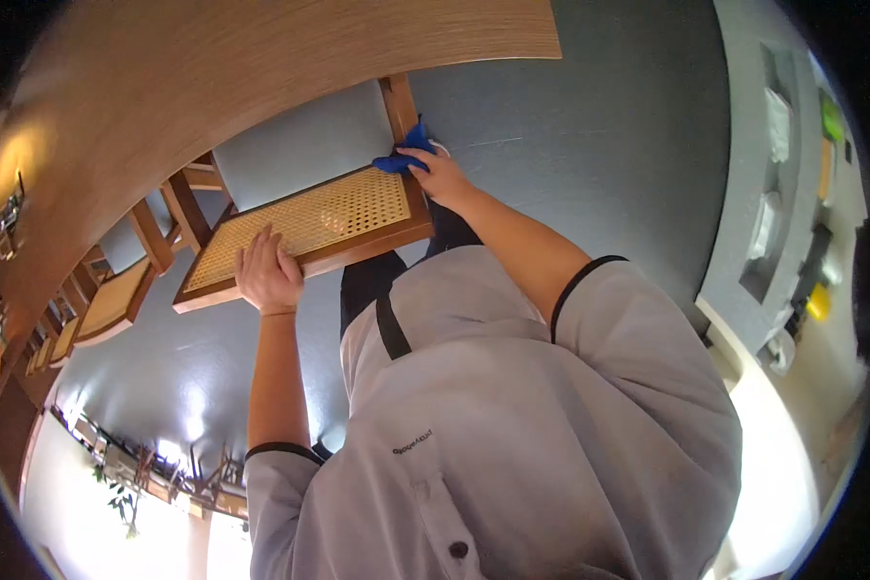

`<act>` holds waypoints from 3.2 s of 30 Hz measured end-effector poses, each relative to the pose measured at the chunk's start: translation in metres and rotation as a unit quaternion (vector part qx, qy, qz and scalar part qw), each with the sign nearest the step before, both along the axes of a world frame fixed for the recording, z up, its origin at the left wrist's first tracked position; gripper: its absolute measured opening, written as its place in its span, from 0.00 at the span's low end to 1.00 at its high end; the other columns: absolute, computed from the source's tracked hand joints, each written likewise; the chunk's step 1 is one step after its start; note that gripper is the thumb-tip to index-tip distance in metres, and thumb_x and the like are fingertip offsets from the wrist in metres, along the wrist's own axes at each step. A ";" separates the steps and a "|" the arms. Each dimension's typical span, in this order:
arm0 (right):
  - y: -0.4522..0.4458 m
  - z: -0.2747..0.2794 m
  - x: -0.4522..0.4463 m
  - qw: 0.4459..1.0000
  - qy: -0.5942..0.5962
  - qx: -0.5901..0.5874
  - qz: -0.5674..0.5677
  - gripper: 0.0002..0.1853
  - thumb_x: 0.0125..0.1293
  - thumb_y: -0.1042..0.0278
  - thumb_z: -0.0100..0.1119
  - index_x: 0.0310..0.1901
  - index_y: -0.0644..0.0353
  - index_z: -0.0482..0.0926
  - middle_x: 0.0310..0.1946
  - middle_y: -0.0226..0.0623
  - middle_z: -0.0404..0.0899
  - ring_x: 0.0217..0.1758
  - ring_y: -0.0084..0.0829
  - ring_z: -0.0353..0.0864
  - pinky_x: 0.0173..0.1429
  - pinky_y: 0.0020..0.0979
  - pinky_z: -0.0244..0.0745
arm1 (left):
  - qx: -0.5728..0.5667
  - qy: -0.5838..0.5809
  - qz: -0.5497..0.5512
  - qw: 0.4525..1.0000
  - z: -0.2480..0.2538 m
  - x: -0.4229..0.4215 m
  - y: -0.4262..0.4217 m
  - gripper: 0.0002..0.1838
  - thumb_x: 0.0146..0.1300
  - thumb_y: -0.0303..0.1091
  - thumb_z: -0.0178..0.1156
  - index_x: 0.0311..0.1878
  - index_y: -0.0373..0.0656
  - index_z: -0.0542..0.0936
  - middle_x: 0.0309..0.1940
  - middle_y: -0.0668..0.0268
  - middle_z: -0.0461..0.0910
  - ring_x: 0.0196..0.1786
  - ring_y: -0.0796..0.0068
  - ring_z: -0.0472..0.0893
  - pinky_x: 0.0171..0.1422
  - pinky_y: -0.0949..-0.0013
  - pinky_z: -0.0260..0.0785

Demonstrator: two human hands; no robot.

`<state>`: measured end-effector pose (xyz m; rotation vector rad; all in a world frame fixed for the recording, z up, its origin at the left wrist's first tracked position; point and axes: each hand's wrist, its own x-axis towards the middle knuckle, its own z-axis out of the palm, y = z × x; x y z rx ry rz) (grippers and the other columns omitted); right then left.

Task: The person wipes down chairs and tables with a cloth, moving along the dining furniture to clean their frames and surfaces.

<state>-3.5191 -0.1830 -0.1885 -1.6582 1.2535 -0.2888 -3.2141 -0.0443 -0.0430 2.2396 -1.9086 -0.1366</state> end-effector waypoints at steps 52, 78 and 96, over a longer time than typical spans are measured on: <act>0.145 0.156 0.135 0.860 0.256 -0.315 -0.310 0.18 0.69 0.68 0.62 0.61 0.47 0.82 0.65 0.52 0.68 0.70 0.59 0.66 0.74 0.58 0.64 | 0.170 -0.022 -0.119 0.978 0.021 0.236 0.050 0.25 0.75 0.51 0.49 0.58 0.40 0.80 0.57 0.53 0.82 0.67 0.49 0.75 0.79 0.39 0.49; 0.161 0.177 0.224 0.898 0.163 -0.408 -0.037 0.20 0.56 0.48 0.72 0.49 0.42 0.88 0.51 0.38 0.81 0.56 0.47 0.80 0.76 0.56 0.63 | 0.157 0.349 -0.144 0.913 -0.012 0.260 0.049 0.17 0.79 0.40 0.49 0.54 0.38 0.82 0.44 0.51 0.85 0.48 0.53 0.84 0.57 0.59 0.74; 0.123 0.172 0.178 0.856 0.230 -0.443 -0.132 0.08 0.59 0.56 0.67 0.31 0.49 0.87 0.38 0.37 0.82 0.47 0.44 0.82 0.57 0.49 0.73 | 0.145 0.358 0.092 0.918 0.001 0.241 0.055 0.17 0.75 0.39 0.54 0.50 0.36 0.85 0.42 0.53 0.87 0.46 0.59 0.86 0.55 0.63 0.75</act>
